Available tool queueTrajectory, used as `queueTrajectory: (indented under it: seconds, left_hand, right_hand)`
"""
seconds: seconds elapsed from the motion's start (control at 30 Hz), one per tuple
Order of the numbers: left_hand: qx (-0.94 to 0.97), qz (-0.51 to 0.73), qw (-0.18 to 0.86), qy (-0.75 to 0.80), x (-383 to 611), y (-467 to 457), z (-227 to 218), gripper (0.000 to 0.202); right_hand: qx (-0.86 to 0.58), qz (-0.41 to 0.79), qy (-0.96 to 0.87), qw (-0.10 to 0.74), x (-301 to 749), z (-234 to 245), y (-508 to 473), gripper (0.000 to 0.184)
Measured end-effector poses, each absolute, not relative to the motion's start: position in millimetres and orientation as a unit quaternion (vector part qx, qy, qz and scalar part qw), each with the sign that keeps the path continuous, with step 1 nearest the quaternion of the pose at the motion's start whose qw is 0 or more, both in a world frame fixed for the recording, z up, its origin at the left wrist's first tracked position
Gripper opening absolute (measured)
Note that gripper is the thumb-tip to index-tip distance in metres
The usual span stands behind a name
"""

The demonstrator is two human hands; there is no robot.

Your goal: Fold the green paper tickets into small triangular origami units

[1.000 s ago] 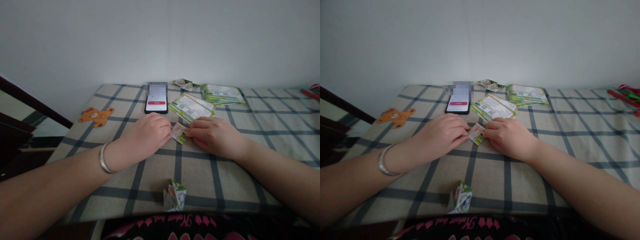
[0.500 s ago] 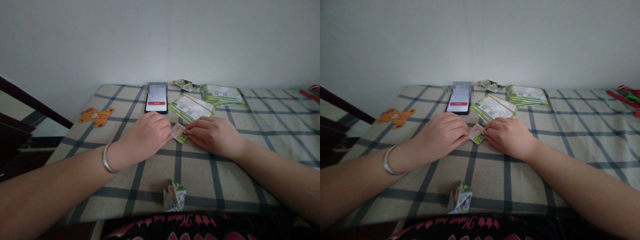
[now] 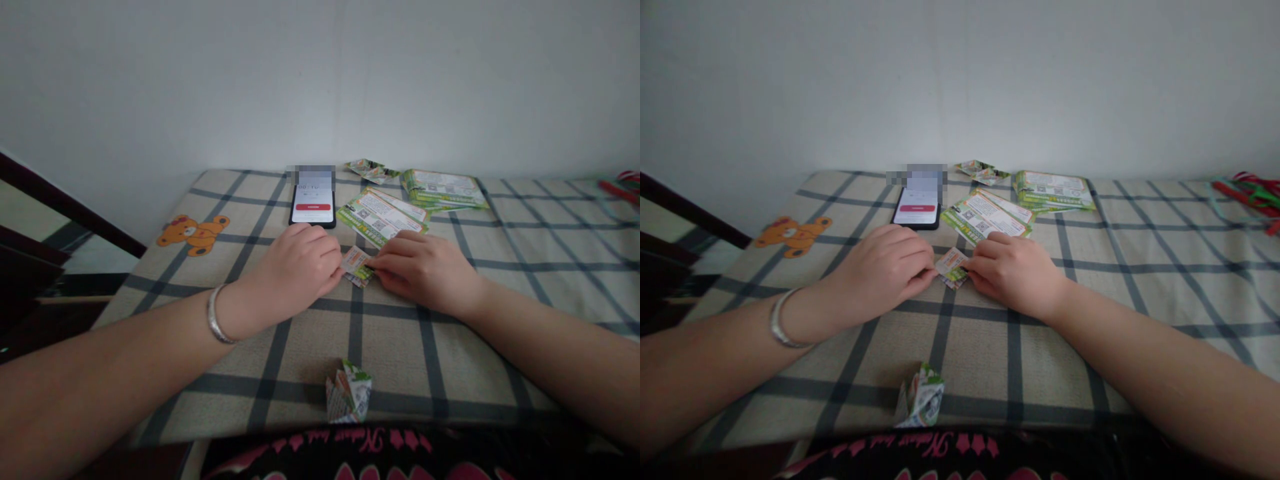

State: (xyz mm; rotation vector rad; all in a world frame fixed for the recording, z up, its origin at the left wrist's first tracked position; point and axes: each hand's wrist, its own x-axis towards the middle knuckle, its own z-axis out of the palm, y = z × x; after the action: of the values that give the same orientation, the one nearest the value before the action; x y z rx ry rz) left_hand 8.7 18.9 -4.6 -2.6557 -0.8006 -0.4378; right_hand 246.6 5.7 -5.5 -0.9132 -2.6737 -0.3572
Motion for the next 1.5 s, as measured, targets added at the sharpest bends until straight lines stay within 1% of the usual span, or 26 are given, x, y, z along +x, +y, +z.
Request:
queueTrajectory:
  seconds: [0.3, 0.47, 0.63, 0.73, 0.83, 1.03, 1.17, 1.33, 1.43, 1.5]
  left_hand:
    - [-0.931, -0.153, 0.168, -0.287, 8.2, 18.0, -4.1, 0.022]
    - [-0.929, -0.159, 0.126, -0.309, 8.6, 19.3, -4.5, 0.020]
    - [-0.926, -0.171, 0.084, -0.325, 9.5, 19.3, -5.5, 0.018]
    - [-0.925, -0.189, 0.023, -0.330, 9.6, 18.9, -6.0, 0.016]
    - [-0.920, -0.205, -0.023, -0.332, 9.3, 20.0, -7.0, 0.015]
    - [-0.912, -0.211, -0.060, -0.346, 10.1, 24.2, -9.9, 0.015]
    - [-0.915, -0.188, -0.045, -0.354, 11.4, 21.5, -8.4, 0.012]
    - [-0.926, -0.165, -0.003, -0.340, 13.0, 16.0, -5.1, 0.009]
    - [-0.924, -0.196, 0.025, -0.328, 12.2, 14.9, -4.3, 0.007]
    - [-0.921, -0.232, 0.078, -0.303, 10.8, 14.2, -3.8, 0.007]
  right_hand:
    - [-0.319, -0.095, -0.931, 0.152, 245.9, -5.3, 5.6, 0.021]
    - [-0.346, -0.092, -0.920, 0.157, 245.3, -4.7, 4.5, 0.019]
    - [-0.364, -0.025, -0.914, 0.178, 242.0, -5.1, 6.2, 0.013]
    - [-0.374, 0.013, -0.905, 0.200, 240.7, -6.3, 6.8, 0.009]
    - [-0.382, 0.026, -0.899, 0.214, 240.6, -6.7, 6.2, 0.006]
    - [-0.403, 0.063, -0.882, 0.235, 240.6, -7.2, 6.0, 0.006]
    - [-0.388, 0.049, -0.890, 0.233, 239.7, -7.8, 6.2, 0.008]
    - [-0.349, -0.058, -0.915, 0.196, 237.3, -6.2, 2.8, 0.015]
    - [-0.356, -0.082, -0.911, 0.190, 237.1, -5.0, 2.1, 0.018]
    - [-0.366, -0.077, -0.907, 0.193, 237.6, -4.5, 3.2, 0.017]
